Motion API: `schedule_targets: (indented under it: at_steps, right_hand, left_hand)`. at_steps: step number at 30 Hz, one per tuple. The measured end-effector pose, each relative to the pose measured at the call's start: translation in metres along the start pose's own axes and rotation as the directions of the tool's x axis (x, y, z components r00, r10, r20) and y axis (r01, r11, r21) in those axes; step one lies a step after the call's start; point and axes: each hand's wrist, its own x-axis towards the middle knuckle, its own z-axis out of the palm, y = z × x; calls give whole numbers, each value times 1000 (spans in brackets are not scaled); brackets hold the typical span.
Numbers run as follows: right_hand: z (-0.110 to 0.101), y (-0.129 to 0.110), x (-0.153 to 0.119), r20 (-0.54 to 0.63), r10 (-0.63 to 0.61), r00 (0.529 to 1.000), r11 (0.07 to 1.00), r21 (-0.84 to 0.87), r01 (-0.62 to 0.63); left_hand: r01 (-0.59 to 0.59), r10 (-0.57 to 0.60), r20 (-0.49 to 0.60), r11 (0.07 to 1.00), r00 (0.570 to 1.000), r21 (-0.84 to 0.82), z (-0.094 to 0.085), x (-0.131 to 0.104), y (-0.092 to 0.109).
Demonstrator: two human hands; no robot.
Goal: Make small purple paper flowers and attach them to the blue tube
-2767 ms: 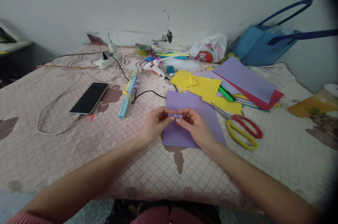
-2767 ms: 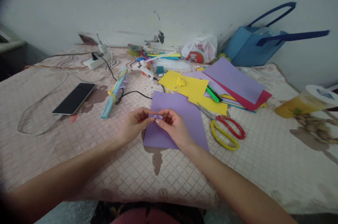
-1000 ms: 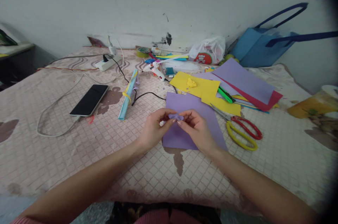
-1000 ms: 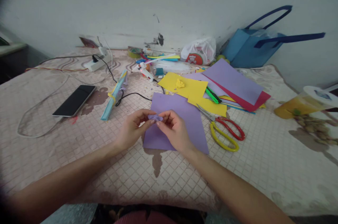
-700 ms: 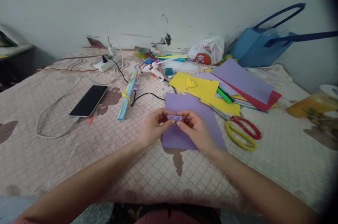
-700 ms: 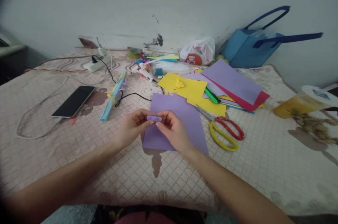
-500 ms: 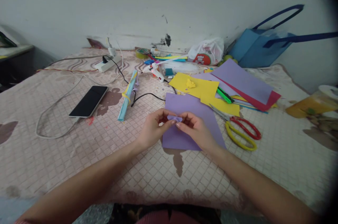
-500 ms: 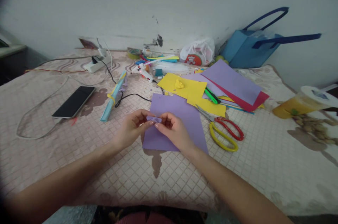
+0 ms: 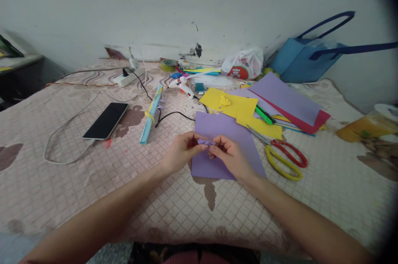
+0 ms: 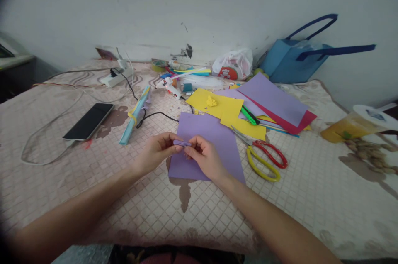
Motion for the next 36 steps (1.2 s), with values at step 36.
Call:
schedule_targets:
  at_steps: [36]
  right_hand:
    - [2, -2, 2, 161, 51, 986, 985, 154, -77]
  left_hand:
    - [166, -153, -106, 978, 983, 124, 0, -2, 4]
